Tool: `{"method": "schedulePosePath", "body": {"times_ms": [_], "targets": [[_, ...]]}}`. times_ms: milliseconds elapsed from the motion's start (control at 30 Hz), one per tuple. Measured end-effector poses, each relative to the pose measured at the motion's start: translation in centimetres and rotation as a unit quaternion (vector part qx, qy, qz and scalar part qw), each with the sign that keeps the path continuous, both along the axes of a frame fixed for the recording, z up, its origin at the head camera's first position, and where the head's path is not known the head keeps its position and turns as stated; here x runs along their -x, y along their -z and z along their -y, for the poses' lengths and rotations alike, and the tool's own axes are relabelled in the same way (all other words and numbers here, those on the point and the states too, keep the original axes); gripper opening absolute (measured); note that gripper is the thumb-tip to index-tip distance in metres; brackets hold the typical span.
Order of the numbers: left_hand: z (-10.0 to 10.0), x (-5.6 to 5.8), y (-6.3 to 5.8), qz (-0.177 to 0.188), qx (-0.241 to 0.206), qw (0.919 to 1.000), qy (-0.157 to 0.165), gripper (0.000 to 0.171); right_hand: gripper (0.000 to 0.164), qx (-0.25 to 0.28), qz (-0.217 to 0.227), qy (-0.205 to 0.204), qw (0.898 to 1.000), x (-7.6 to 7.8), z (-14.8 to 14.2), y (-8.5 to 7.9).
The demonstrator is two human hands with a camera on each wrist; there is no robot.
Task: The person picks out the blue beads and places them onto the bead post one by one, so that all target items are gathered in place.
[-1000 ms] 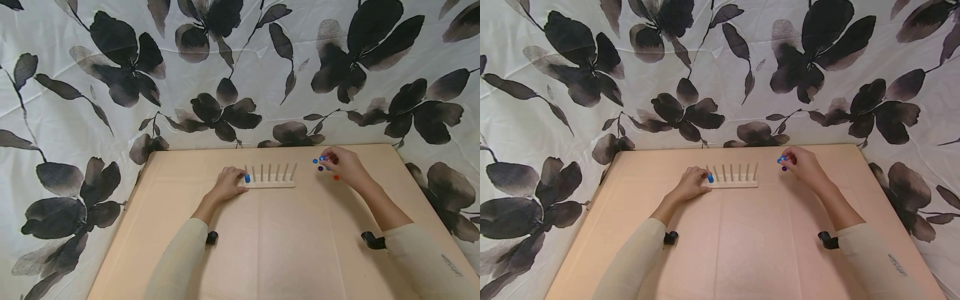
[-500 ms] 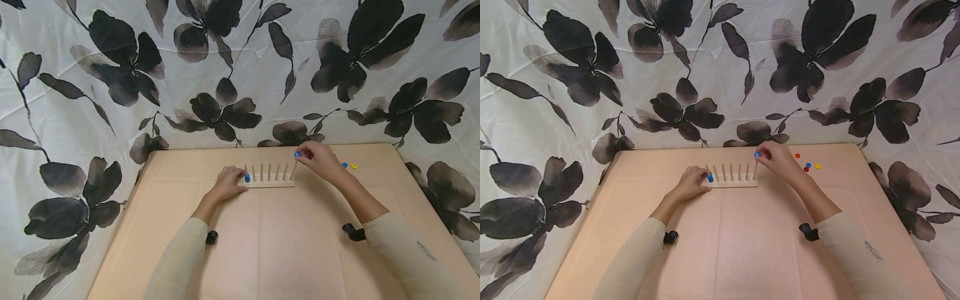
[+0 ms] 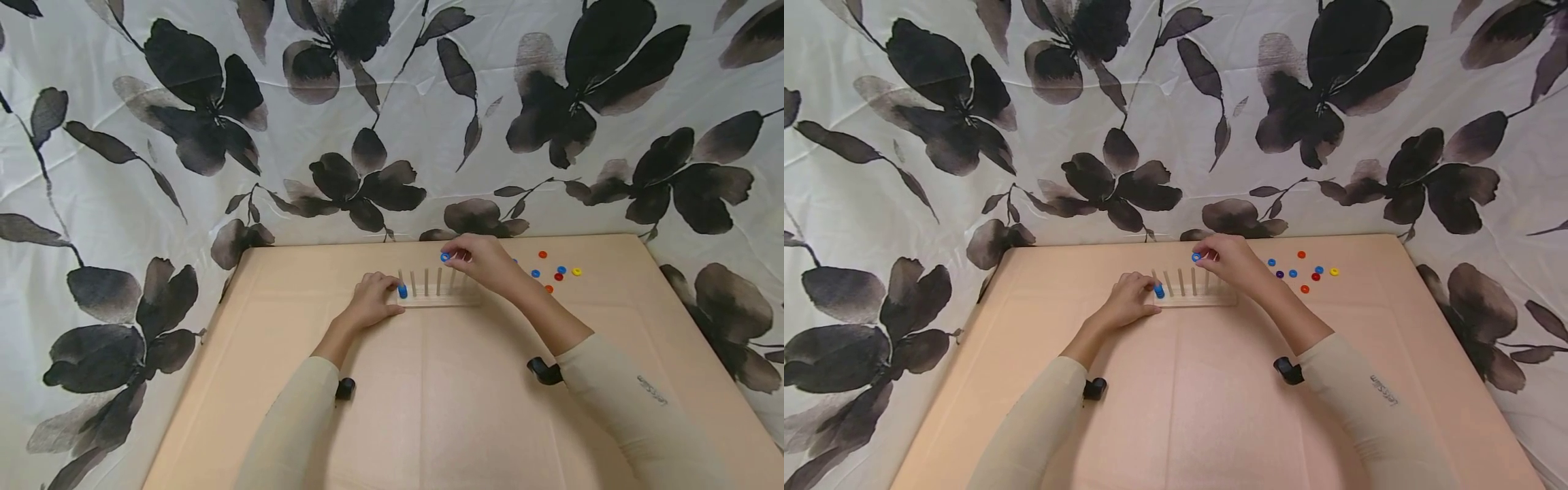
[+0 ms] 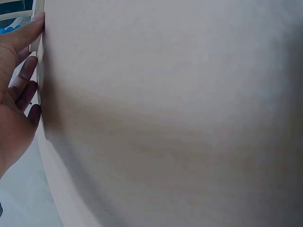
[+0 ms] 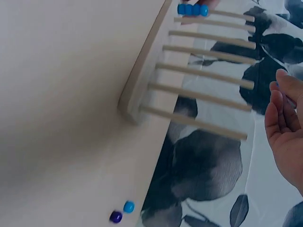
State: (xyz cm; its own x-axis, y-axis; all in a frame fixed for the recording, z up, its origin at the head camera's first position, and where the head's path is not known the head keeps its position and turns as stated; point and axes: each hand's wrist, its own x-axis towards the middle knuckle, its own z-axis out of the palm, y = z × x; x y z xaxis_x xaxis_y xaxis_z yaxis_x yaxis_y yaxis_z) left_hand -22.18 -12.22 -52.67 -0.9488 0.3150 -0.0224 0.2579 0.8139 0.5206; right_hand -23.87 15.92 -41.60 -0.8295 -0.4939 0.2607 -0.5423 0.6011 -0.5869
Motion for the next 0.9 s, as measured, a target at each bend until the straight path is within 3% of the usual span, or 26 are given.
{"method": "schedulePosePath", "body": {"times_ms": [367,900], "targets": [[-0.1,0.1,-0.1,-0.01,0.012,0.9999,-0.001,0.055,0.017,-0.012,0.001,-0.034,0.999,0.6,3.5,0.4],[0.0,0.1,-0.1,-0.016,0.01,0.9998,0.007,0.055,0.019,-0.08,-0.001,-0.06,0.995,1.2,7.3,1.2]]}}
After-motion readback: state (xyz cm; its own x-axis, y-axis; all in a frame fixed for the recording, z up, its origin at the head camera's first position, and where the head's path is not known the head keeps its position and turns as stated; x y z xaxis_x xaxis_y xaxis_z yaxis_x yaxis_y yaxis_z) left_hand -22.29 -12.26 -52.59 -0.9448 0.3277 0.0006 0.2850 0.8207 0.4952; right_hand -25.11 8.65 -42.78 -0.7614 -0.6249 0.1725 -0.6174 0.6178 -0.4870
